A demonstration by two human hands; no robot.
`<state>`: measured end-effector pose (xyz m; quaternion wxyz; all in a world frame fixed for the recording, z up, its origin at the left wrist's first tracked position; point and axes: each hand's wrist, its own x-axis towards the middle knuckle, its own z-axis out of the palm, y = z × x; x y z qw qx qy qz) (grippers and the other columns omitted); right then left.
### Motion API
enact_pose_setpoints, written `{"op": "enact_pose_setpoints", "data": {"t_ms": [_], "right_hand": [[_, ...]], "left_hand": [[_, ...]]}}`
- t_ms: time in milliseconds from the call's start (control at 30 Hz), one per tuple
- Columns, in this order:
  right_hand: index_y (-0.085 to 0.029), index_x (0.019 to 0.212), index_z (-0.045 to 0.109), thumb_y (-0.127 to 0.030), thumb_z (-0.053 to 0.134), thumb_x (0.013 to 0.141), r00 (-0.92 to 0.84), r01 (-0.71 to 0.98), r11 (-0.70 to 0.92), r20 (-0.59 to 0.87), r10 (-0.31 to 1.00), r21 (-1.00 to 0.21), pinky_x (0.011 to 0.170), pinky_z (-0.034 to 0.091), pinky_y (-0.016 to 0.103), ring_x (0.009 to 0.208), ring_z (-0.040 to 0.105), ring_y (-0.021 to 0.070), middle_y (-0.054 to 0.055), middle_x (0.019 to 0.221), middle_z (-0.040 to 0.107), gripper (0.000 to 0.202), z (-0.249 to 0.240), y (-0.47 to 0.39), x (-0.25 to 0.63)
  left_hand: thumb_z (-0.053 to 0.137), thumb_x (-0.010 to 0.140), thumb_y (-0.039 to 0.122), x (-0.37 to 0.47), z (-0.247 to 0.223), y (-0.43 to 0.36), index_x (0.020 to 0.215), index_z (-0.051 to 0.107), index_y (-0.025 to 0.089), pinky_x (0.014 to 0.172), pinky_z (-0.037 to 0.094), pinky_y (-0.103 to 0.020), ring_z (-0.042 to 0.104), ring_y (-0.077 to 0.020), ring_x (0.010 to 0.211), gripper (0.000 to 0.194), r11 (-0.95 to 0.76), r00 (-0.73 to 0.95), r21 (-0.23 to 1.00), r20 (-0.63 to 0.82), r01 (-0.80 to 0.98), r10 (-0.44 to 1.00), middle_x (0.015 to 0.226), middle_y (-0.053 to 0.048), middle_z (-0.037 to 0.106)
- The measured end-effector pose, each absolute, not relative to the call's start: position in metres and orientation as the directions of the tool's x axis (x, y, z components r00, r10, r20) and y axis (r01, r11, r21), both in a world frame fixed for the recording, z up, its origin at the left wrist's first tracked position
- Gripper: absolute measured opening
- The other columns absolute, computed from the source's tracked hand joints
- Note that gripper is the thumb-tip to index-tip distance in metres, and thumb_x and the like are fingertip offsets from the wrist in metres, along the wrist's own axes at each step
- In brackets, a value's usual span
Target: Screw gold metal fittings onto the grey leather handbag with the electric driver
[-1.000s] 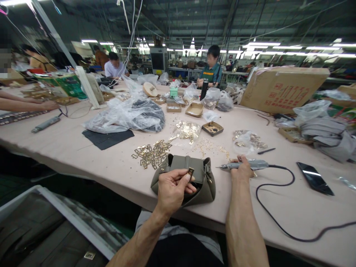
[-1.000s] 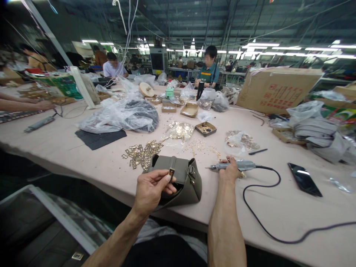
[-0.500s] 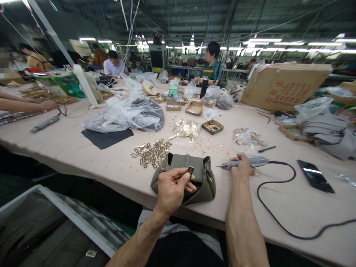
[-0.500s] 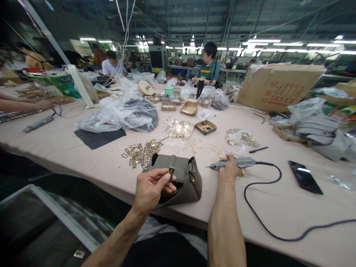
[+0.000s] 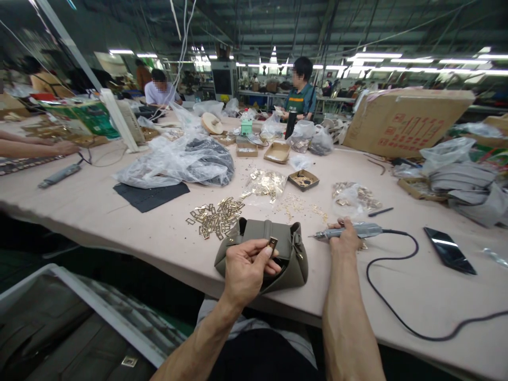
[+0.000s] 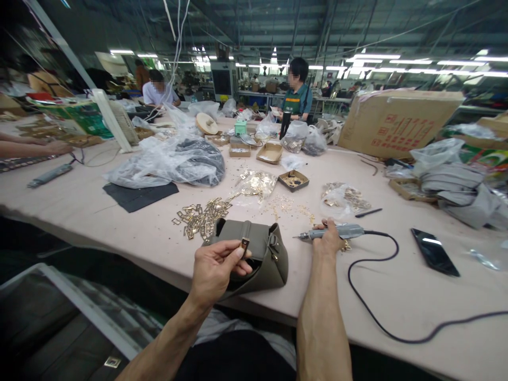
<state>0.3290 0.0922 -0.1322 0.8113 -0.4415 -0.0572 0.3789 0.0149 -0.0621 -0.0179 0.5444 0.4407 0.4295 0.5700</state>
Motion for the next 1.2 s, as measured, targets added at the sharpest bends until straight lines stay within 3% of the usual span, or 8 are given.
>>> {"op": "enact_pose_setpoints", "data": {"t_ms": [400, 633, 1033, 1200], "right_hand": [[-0.02, 0.09, 0.049, -0.017, 0.074, 0.085, 0.744, -0.59, 0.376, -0.299, 0.598, -0.715, 0.044, 0.048, 0.017, 0.049, 0.049, 0.0046, -0.005, 0.079, 0.062, 0.026, -0.1337, 0.0921, 0.3307], [-0.02, 0.09, 0.049, -0.016, 0.076, 0.083, 0.783, -0.549, 0.394, -0.288, 0.551, -0.737, 0.042, 0.049, 0.018, 0.048, 0.05, 0.0058, -0.005, 0.079, 0.064, 0.028, -0.1349, 0.094, 0.3289], [-0.02, 0.088, 0.048, -0.026, 0.083, 0.081, 0.753, -0.542, 0.382, -0.231, 0.616, -0.748, 0.044, 0.051, 0.019, 0.049, 0.051, 0.0052, -0.006, 0.079, 0.062, 0.036, -0.1365, 0.091, 0.3316], [-0.019, 0.088, 0.049, -0.02, 0.081, 0.079, 0.774, -0.53, 0.4, -0.234, 0.588, -0.747, 0.044, 0.05, 0.018, 0.048, 0.05, 0.0049, -0.005, 0.077, 0.063, 0.033, -0.1349, 0.0917, 0.3286]], "left_hand": [[0.077, 0.087, 0.032, 0.014, -0.0221, -0.0593, 0.102, 0.077, 0.005, 0.05, 0.062, -0.021, 0.075, -0.0177, 0.056, 0.03, -0.037, -0.013, 0.971, 0.035, -0.237, 0.999, 0.082, -0.013, 0.08], [0.077, 0.088, 0.032, 0.0143, -0.0242, -0.0593, 0.103, 0.077, 0.005, 0.051, 0.062, -0.021, 0.075, -0.0177, 0.056, 0.03, -0.041, -0.012, 0.968, 0.039, -0.247, 0.999, 0.082, -0.013, 0.08], [0.078, 0.088, 0.034, 0.0139, -0.0225, -0.0599, 0.103, 0.077, 0.006, 0.051, 0.062, -0.022, 0.075, -0.0177, 0.056, 0.032, -0.03, -0.001, 0.97, 0.031, -0.241, 1.0, 0.083, -0.013, 0.08], [0.077, 0.089, 0.034, 0.0137, -0.0225, -0.0605, 0.102, 0.077, 0.007, 0.051, 0.062, -0.022, 0.075, -0.0175, 0.057, 0.031, -0.033, -0.002, 0.972, 0.034, -0.233, 0.999, 0.083, -0.013, 0.08]]}}
